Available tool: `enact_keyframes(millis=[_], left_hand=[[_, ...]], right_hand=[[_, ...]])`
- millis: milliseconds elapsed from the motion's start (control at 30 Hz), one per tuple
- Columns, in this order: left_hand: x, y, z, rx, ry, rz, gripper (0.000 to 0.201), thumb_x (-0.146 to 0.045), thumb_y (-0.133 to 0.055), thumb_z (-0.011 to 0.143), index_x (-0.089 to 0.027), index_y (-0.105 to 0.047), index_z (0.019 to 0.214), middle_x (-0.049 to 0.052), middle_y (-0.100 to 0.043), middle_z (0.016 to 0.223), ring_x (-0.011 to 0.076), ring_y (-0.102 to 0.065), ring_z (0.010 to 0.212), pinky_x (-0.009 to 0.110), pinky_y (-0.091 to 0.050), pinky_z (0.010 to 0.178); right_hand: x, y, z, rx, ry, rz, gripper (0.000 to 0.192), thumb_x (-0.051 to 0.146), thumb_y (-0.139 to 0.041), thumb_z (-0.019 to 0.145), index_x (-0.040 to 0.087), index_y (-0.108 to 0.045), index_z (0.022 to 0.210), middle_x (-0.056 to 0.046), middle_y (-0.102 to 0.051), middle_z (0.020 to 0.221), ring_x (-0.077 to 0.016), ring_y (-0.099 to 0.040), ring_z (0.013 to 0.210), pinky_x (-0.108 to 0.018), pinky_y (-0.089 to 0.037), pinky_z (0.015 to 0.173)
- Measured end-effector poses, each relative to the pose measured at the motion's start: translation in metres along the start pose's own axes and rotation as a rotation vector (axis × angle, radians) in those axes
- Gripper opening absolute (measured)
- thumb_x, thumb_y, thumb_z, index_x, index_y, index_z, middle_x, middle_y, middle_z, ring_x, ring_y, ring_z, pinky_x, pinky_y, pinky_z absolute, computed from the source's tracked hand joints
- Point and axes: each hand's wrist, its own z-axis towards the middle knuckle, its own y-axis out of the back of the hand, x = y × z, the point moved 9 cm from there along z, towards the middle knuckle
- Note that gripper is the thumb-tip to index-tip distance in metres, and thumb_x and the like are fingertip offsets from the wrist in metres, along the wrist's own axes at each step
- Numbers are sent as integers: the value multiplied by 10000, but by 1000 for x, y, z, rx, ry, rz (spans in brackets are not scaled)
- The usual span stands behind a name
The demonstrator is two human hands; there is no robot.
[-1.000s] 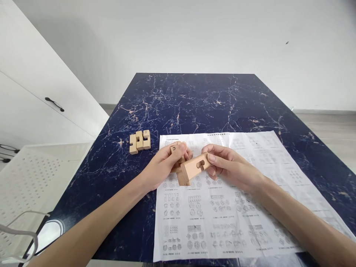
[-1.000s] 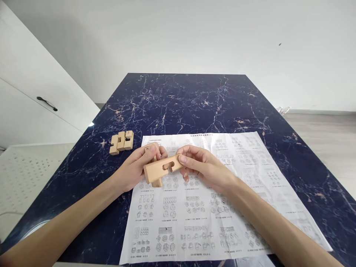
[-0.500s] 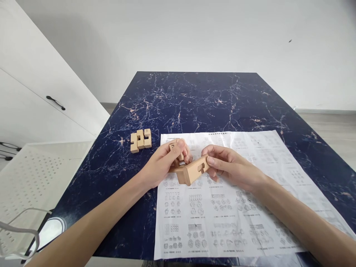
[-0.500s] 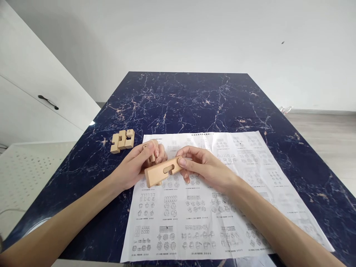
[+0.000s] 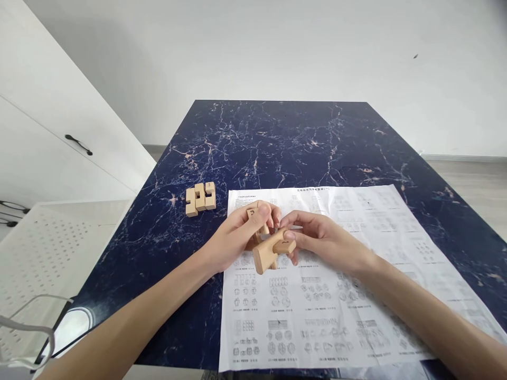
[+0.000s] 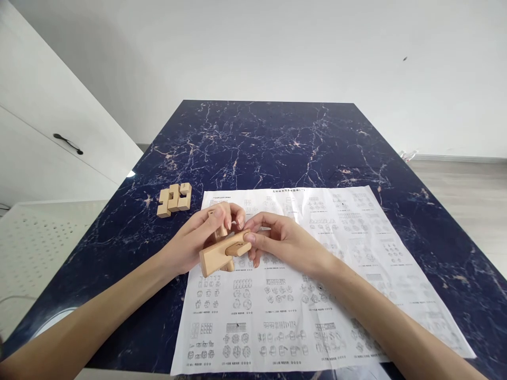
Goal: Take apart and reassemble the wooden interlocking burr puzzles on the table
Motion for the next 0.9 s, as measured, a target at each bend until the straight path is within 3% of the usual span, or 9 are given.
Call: enact_keyframes(millis=[167, 400, 733, 900], left_hand=[[3, -4, 0, 44, 12, -53, 485, -630, -639, 994, -175, -568, 842, 22, -536, 1062, 127, -663, 695, 257, -584, 519], [-2, 2, -1, -93, -6, 27, 514, -651, -672, 965, -180, -564, 789, 9, -555, 940, 113, -586, 716, 225, -531, 568], [5, -5, 1, 17, 13, -118, 477, -628, -631, 1004, -181, -587, 844, 22, -590, 972, 157, -679, 770, 278, -577, 647], [3, -5, 0, -2, -2, -76, 463, -584, -623, 1026, -174, -557, 819, 7, -555, 931, 136, -650, 741, 295, -599, 686]], right_hand=[[0, -5, 0, 23, 7, 14, 264, 466, -750, 1002, 214, -678, 1036, -13, -748, 844, -145, -702, 681, -327, -594, 716], [3, -4, 0, -14, 54, 63, 221, 422, -756, 1013, 221, -664, 1015, 23, -725, 744, -134, -690, 648, -303, -570, 690], [0, -5, -1, -11, 49, 38, 261, 459, -739, 1023, 208, -666, 1039, 7, -725, 769, -137, -693, 660, -300, -578, 685], [2, -13, -1, 64, 45, 77, 234, 418, -734, 1035, 193, -668, 1053, 4, -731, 789, -123, -699, 667, -284, -600, 697]])
